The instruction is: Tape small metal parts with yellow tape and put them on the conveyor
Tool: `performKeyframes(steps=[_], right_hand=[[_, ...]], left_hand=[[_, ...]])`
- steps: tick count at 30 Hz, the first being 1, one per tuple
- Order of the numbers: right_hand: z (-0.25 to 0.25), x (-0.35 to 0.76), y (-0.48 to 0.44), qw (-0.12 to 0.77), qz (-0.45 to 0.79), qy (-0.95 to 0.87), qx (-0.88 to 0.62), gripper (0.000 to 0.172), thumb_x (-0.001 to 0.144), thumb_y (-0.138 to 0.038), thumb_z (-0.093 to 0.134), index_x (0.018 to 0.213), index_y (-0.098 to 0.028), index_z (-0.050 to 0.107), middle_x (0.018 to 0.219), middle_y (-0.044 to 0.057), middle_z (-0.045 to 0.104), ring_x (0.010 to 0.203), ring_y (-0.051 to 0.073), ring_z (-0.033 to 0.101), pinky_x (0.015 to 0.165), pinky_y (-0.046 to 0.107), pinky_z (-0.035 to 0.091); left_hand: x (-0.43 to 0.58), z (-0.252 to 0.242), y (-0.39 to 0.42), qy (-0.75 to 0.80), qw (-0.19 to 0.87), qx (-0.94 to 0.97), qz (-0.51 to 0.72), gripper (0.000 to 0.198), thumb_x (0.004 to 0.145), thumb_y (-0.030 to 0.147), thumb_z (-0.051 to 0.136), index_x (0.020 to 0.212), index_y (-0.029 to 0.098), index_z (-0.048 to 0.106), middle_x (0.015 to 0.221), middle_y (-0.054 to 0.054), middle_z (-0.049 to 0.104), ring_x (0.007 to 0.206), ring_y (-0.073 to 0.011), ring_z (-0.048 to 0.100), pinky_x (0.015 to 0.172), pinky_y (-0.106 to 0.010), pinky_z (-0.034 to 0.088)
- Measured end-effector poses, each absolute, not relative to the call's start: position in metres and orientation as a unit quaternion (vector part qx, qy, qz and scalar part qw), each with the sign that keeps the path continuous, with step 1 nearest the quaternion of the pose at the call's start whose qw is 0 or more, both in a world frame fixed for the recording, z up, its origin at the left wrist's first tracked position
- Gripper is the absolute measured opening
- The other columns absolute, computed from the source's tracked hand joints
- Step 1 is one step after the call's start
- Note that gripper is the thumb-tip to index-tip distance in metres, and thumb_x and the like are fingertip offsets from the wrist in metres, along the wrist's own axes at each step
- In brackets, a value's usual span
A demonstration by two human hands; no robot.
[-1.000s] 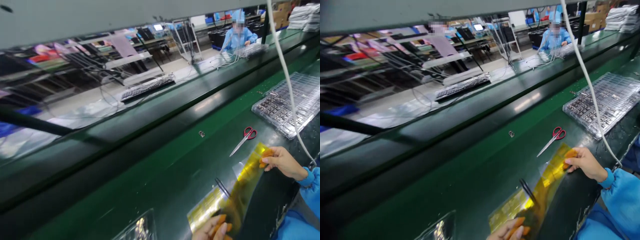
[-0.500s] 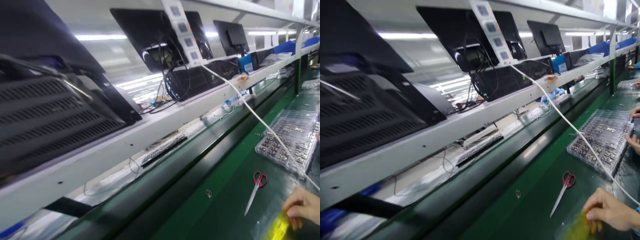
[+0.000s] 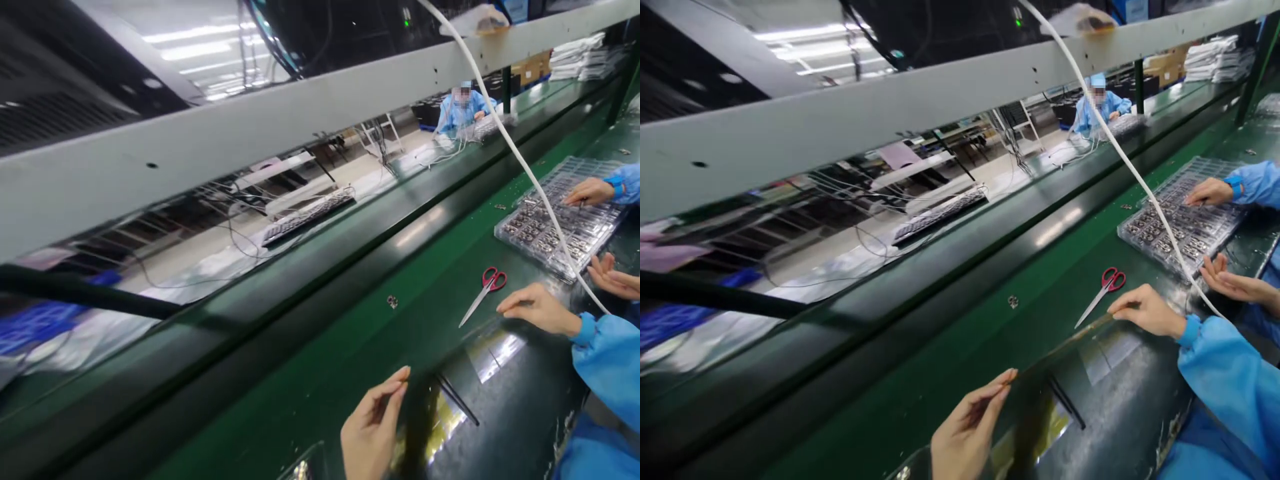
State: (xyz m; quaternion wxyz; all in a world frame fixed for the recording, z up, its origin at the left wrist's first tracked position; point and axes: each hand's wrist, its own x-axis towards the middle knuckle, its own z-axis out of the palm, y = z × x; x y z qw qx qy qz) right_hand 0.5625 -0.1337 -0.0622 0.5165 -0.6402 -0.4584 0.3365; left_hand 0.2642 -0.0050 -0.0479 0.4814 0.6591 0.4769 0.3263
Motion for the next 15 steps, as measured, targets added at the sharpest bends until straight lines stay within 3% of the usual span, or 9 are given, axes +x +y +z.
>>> performKeyframes(steps=[5, 9, 15], right_hand=[[-0.102, 0.555, -0.115, 0.544, 0.412, -0.400, -0.612, 0.021, 0.066, -0.023, 0.068, 0.084, -0.012, 0.070, 0.080, 0.007, 0.072, 0.074, 0.021, 0.066, 0.072, 0.033, 0.050], [-0.110, 0.555, -0.112, 0.574, 0.443, -0.367, -0.583, 0.028, 0.064, -0.030, 0.072, 0.085, -0.013, 0.069, 0.082, 0.006, 0.072, 0.077, 0.020, 0.066, 0.073, 0.032, 0.051], [-0.096, 0.560, -0.118, 0.593, 0.505, -0.331, -0.532, 0.039, 0.067, -0.046, 0.068, 0.083, -0.010, 0.063, 0.077, 0.009, 0.070, 0.067, 0.019, 0.068, 0.054, 0.028, 0.053]], left_hand=[[0.262, -0.082, 0.013, 0.489, 0.514, 0.659, 0.251, 0.030, 0.055, 0.039, 0.076, 0.073, 0.015, 0.071, 0.088, -0.010, 0.072, 0.087, -0.0248, 0.066, 0.086, -0.033, 0.049], [0.256, -0.083, 0.021, 0.511, 0.501, 0.660, 0.228, 0.038, 0.054, 0.043, 0.077, 0.081, 0.016, 0.073, 0.086, -0.008, 0.072, 0.087, -0.0253, 0.066, 0.085, -0.031, 0.050], [0.267, -0.054, 0.024, 0.514, 0.613, 0.543, 0.255, 0.043, 0.045, 0.040, 0.082, 0.076, 0.014, 0.069, 0.072, -0.004, 0.071, 0.067, -0.0222, 0.066, 0.051, -0.025, 0.055]])
